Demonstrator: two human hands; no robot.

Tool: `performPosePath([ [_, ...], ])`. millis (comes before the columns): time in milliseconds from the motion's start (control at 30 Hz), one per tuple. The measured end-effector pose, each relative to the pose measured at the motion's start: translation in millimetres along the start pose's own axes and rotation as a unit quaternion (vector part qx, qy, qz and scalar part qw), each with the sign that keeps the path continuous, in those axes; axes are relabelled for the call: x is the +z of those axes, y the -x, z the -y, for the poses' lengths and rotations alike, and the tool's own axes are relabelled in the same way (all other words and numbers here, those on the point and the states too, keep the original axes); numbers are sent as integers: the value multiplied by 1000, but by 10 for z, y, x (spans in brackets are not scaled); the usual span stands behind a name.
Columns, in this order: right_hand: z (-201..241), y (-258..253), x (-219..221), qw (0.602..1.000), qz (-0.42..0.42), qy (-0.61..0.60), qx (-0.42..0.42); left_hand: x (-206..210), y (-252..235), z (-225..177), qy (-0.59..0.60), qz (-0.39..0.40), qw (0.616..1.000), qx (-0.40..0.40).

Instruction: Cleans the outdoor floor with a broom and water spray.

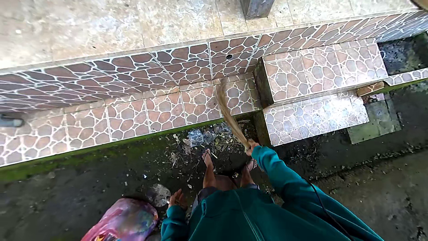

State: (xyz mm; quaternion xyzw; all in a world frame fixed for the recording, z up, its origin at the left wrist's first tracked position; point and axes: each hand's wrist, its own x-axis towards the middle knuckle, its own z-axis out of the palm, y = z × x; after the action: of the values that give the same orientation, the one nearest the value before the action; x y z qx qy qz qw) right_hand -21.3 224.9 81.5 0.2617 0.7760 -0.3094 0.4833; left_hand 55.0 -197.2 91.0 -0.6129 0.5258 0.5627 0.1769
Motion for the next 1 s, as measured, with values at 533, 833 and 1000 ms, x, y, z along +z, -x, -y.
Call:
performPosePath([
  [533,33,60,42,980,-79,-168,74,-140,-112,120,63,-1,997,-40],
  [833,-106,1020,167,997,-59,2,50,-228,-405,-413,34,30,998,-46],
  [1000,-256,726,-3,954,-185,-189,140,-248,-566,-621,25,46,998,-18],
])
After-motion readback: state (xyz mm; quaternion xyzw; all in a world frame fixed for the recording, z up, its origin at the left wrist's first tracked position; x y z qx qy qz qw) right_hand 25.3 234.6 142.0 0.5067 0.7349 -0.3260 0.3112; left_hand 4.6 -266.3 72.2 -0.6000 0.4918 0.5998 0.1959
